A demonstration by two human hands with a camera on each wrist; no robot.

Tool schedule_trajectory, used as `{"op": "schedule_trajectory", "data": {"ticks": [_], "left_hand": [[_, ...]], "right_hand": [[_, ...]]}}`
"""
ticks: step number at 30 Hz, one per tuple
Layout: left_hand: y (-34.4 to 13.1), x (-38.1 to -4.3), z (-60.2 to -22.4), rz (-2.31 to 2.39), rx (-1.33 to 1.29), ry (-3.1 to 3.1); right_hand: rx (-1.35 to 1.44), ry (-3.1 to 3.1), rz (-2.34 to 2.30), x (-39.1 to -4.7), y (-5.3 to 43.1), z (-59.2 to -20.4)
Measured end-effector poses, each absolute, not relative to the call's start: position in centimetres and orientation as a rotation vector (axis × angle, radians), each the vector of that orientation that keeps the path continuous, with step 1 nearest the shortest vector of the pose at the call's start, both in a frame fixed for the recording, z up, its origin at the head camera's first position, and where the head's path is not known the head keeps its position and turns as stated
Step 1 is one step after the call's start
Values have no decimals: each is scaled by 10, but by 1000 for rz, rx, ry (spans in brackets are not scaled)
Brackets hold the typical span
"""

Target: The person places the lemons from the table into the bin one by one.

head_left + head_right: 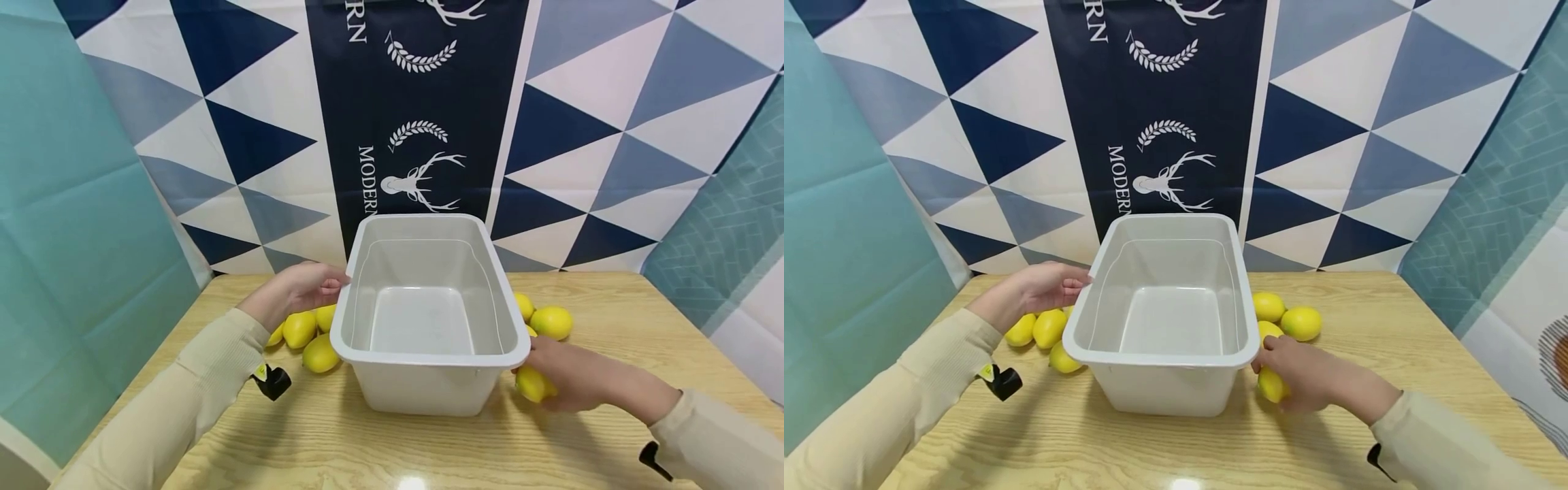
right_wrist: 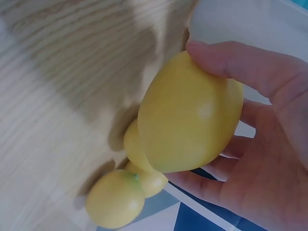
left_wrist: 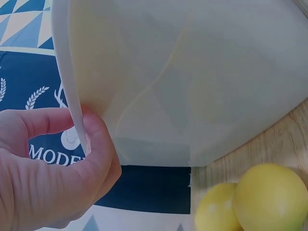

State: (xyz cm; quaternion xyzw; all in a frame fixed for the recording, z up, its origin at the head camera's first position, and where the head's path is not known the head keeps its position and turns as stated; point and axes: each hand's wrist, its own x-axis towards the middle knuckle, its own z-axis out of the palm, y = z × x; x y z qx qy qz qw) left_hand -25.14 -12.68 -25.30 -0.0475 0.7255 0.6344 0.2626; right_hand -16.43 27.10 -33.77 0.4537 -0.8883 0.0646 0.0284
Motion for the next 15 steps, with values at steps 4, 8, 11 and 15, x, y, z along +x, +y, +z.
{"op": "schedule_trajectory", "data": {"ticks": [4,8,11,15], "left_hand": [[-128,-253,-253,1698,-126,1975],[-128,-255,-251,1690,-122,1977],[-128,-256,-250,1689,-118,1970],[-128,-257,-249,1680,-117,1973]], "right_hand": [[1364,-2832,170,-166,269,-327],[1318,-2887,147,-168,266,-319],[1282,-2933,142,-169,264,-313],[1241,-2976,129,-173,263,-304]]}}
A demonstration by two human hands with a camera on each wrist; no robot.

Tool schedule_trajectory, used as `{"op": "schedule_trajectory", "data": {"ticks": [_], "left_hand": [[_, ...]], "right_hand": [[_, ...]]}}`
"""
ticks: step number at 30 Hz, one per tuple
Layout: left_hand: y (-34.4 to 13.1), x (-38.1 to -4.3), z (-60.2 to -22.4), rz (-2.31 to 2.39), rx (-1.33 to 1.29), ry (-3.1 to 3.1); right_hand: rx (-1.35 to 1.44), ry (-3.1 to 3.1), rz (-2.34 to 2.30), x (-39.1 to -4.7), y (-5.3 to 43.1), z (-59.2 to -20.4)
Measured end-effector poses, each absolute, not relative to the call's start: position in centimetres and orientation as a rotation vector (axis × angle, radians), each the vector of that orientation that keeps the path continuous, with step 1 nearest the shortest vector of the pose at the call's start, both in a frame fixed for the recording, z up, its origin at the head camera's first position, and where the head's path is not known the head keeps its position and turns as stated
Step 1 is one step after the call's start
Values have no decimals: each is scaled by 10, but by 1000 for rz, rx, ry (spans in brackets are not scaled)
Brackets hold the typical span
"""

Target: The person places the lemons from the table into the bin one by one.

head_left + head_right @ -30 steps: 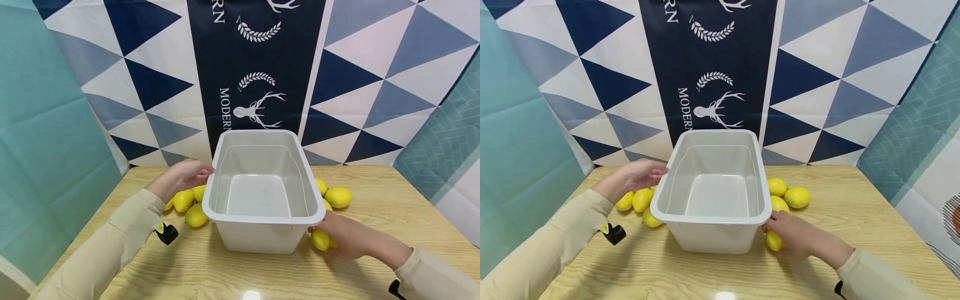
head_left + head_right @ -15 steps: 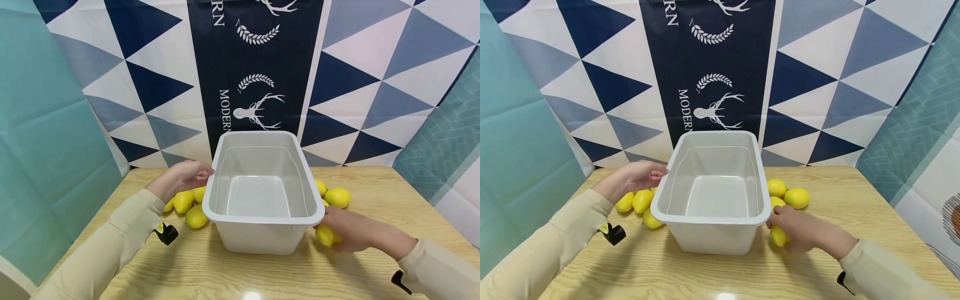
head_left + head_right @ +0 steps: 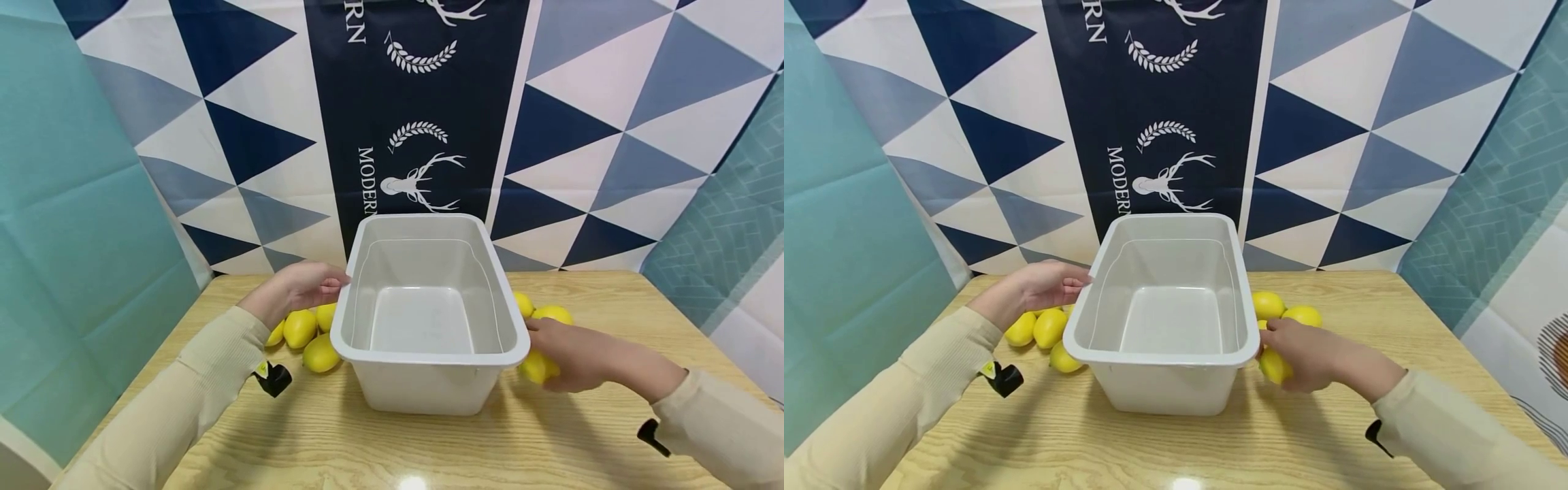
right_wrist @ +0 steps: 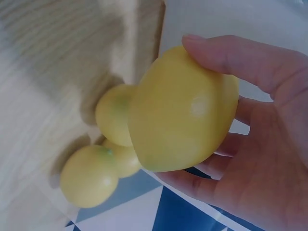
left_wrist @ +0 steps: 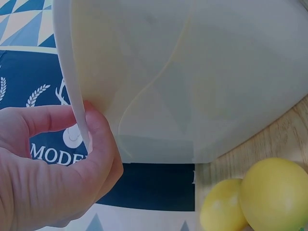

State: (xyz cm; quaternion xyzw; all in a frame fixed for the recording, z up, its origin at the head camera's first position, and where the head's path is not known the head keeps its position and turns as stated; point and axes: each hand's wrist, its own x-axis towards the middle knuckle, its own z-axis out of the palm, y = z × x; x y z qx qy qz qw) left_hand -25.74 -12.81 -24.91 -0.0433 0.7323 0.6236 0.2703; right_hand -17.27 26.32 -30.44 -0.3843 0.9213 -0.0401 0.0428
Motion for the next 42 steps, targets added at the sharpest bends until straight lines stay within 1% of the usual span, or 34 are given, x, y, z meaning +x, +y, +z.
{"op": "schedule_trajectory", "data": {"ticks": [10,19,26,33,42], "left_hand": [[-127,-257,-249,1682,-120,1977],[-128,-257,-251,1679,-117,1990],[-128,-257,-250,1674,-115,1987],[-128,-256,-249,1683,-128,1973],[-129,-255,-249,1696,-127,1965]], "right_hand": [[-1030,2814,-134,-176,263,-291],[-1057,2839,-118,-180,266,-283],[-1024,2849,-111,-182,266,-275],[-1074,2873,-80,-184,267,-268],[-1045,2880,-86,-187,265,-257]]}}
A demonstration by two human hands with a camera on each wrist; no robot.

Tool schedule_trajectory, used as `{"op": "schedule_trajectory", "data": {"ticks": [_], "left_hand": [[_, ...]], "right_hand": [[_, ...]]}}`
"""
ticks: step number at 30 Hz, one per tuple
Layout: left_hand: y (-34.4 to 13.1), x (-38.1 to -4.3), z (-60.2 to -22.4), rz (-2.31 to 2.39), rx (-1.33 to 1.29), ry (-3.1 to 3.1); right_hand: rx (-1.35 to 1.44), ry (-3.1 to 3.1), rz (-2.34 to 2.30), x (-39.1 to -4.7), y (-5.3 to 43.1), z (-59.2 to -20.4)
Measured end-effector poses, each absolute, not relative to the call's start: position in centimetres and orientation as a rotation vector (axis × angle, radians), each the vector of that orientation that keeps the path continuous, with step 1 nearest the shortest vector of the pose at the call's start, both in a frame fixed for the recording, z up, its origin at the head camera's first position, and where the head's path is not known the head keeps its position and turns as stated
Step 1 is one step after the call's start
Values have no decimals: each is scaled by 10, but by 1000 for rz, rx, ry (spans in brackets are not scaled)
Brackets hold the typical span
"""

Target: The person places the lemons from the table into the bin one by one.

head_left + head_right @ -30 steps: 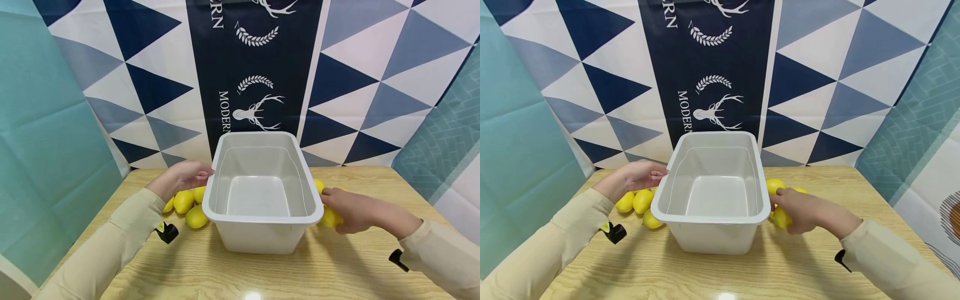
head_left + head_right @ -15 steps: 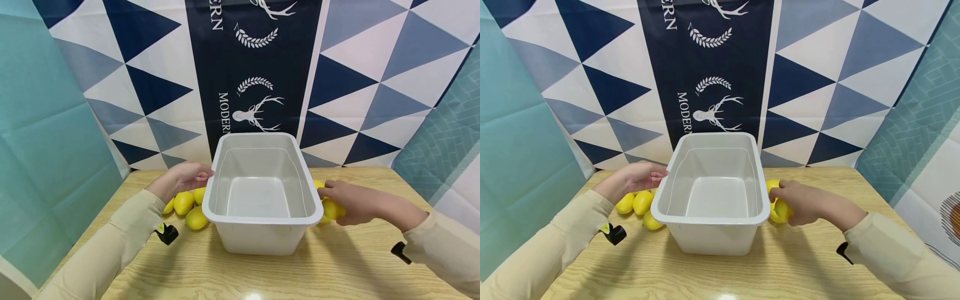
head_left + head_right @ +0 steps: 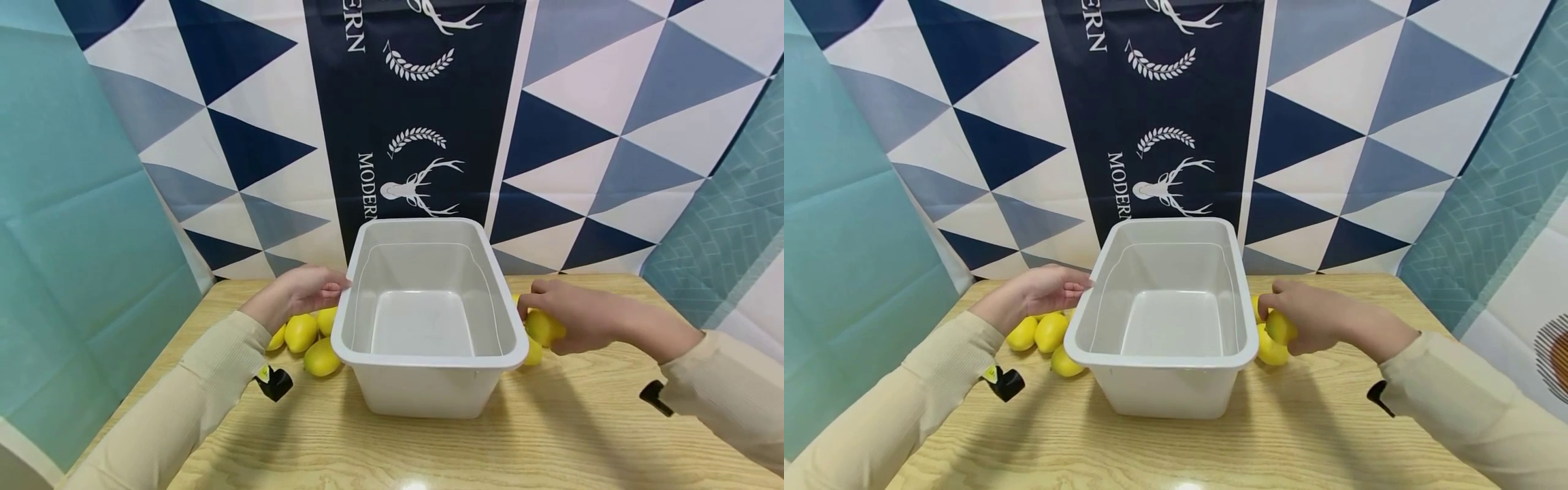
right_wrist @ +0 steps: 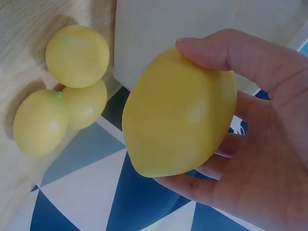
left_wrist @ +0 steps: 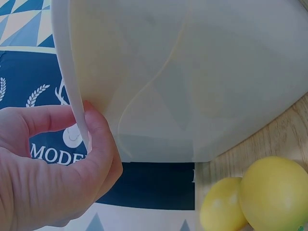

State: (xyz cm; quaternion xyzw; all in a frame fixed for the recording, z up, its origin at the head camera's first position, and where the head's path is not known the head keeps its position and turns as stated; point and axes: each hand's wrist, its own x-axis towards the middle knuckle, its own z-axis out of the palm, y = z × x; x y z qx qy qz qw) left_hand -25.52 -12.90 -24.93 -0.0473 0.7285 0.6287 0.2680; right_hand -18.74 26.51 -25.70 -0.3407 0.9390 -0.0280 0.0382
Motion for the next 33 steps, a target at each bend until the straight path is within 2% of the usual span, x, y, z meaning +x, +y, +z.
{"op": "schedule_trajectory", "data": {"ticks": [12,23,33], "left_hand": [[-129,-256,-252,1702,-122,1960],[-130,-256,-256,1692,-127,1957],[-130,-261,-251,1654,-98,1993]], "right_hand": [[-1014,3043,-17,-195,268,-247],[-1231,3217,41,-204,268,-247],[-1132,3212,85,-214,262,-229]]}}
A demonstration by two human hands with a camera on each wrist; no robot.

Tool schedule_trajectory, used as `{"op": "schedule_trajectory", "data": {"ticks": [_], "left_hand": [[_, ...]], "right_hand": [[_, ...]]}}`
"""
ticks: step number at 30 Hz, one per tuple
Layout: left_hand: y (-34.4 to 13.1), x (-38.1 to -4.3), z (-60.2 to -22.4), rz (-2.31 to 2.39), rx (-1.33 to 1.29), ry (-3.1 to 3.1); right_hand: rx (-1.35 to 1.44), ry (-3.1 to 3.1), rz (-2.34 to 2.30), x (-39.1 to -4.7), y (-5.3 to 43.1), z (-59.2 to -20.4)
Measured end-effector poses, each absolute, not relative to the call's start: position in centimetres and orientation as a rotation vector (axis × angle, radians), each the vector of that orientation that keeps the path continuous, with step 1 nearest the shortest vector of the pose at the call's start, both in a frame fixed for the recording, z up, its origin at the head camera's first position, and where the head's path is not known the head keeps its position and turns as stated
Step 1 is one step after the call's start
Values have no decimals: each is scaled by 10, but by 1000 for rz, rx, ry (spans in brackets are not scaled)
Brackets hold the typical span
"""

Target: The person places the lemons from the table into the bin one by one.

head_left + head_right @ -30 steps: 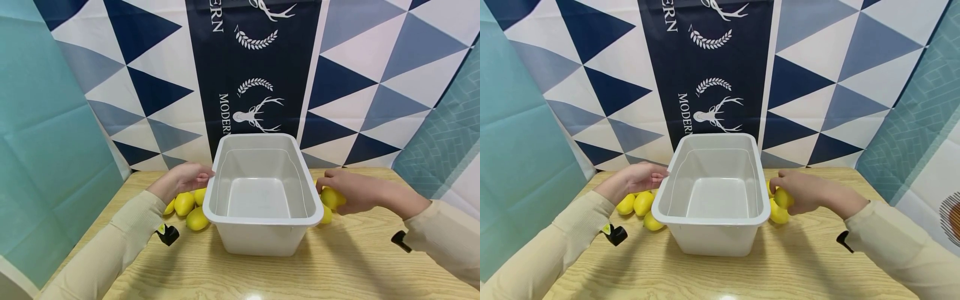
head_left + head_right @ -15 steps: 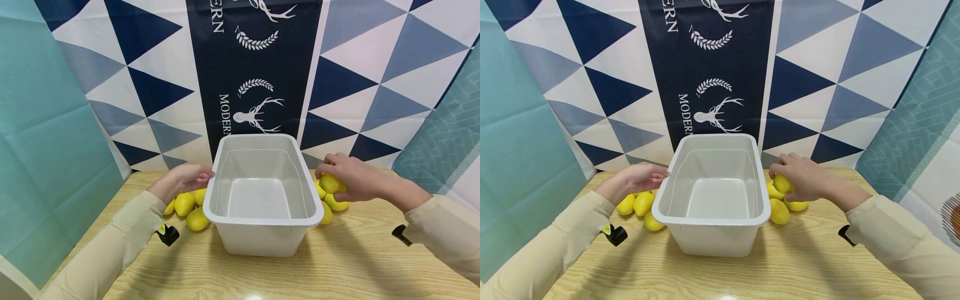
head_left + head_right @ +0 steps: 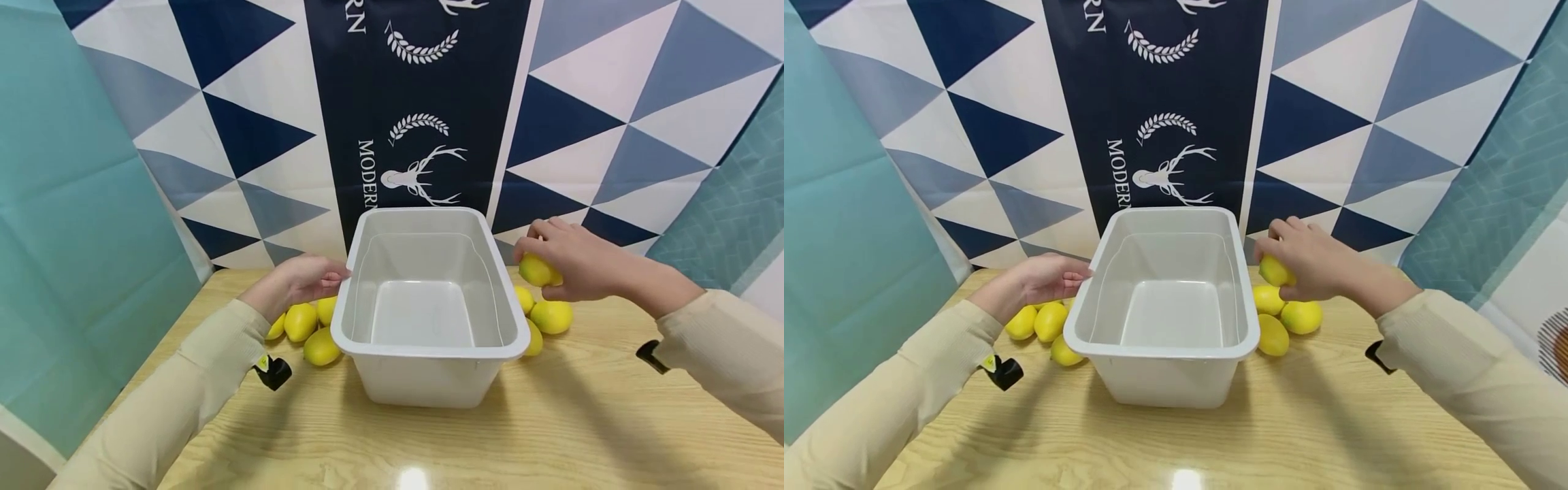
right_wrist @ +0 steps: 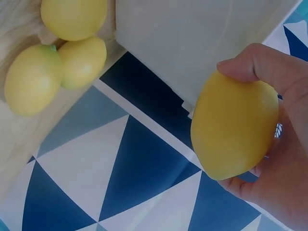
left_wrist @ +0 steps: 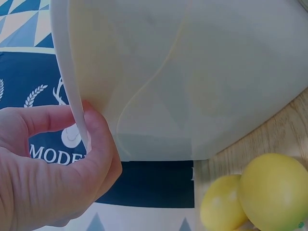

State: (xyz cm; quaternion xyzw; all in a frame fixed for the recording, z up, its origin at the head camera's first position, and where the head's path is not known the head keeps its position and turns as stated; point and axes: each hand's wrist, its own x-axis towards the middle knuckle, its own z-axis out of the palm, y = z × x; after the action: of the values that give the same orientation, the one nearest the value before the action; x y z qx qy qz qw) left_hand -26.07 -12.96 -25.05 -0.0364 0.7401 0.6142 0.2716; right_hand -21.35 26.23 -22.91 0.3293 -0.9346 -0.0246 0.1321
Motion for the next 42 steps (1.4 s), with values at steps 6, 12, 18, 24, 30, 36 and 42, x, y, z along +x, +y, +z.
{"op": "schedule_trajectory", "data": {"ticks": [6,12,18,24,30,36,42], "left_hand": [[-127,-261,-246,1666,-115,1975],[-124,-262,-245,1668,-114,1974],[-124,-262,-243,1647,-124,2003],[-124,-262,-244,1667,-142,1989],[-122,-262,-245,1665,-126,1985],[-124,-261,-245,1654,-127,1996],[-125,-260,-245,1648,-132,2002]], "right_hand": [[933,-2775,-107,-221,259,-216],[925,-2777,-139,-230,254,-206],[927,-2813,-120,-239,246,-195],[949,-2851,-95,-247,239,-186],[1011,-2845,-56,-252,232,-179],[1050,-2883,-37,-256,218,-173],[1000,-2963,-38,-259,202,-169]]}}
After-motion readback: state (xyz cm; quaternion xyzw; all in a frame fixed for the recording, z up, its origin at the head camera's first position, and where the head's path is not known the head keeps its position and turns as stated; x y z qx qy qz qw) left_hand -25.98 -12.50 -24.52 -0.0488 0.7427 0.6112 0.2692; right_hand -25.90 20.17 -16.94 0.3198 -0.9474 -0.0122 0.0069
